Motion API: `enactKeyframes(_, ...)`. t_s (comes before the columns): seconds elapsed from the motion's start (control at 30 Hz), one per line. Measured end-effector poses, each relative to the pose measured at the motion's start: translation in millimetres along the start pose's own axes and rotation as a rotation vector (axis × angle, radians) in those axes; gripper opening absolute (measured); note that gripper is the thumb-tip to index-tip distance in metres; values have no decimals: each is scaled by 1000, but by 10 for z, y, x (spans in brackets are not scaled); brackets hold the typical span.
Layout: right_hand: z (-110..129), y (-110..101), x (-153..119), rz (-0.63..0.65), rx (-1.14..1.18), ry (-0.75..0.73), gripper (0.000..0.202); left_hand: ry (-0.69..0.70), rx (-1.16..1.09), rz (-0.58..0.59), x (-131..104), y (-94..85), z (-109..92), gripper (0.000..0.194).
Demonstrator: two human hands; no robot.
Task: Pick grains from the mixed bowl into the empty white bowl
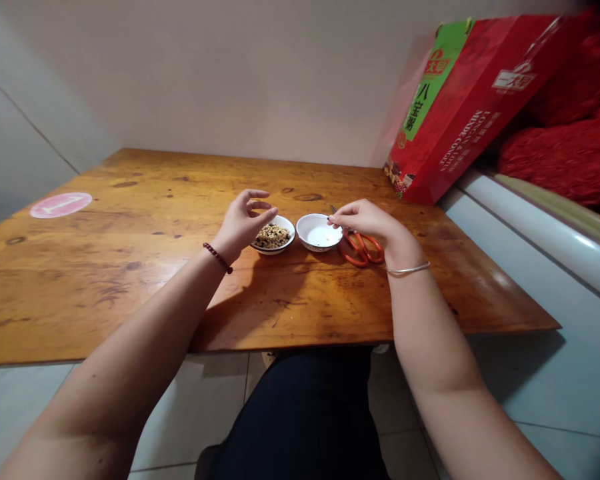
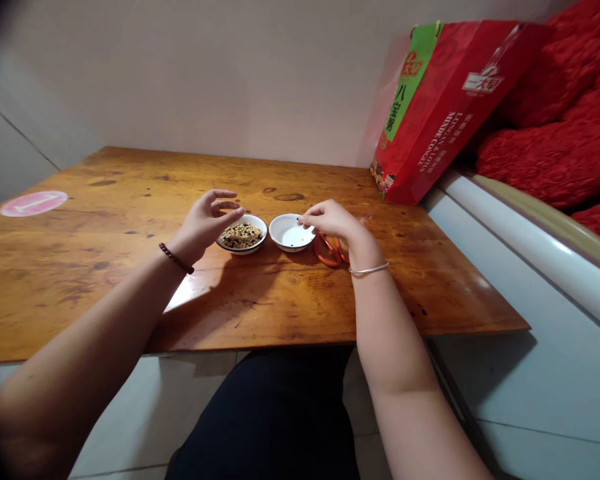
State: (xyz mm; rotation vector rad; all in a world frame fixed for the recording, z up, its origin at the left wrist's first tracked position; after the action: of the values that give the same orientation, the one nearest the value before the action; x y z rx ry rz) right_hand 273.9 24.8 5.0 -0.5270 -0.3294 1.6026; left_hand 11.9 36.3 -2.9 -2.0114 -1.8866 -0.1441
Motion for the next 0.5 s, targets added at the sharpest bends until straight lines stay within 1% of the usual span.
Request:
enactKeyframes(0.1, -27, 3, -5, -75, -181, 68, 15, -34, 8, 0, 7, 4, 15, 39)
enactKeyframes(0.2, -39, 54, 1, -89, -305, 84, 11, -59, 0, 15, 11, 8, 27, 39)
enactKeyframes(0.3, -53, 95, 10, -97, -425, 72, 9, -58, -5, 30, 13, 5, 33, 41)
enactKeyframes(0.5, -40, 133, -33, -181, -659, 28, 12, -81, 39, 21, 3, -3, 28, 41)
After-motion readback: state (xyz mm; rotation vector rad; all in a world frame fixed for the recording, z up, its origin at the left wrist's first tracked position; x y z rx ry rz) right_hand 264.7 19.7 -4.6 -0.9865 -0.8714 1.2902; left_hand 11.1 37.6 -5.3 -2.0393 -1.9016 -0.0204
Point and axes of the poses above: each hand's wrist, its own x-axis towards the middle knuckle, its own y-axis out of the palm, z = x × y, the point moved 3 cm from there along x, towards the middle knuckle, and after that the axes turned 7 degrees about y, right-handed, at the moved point
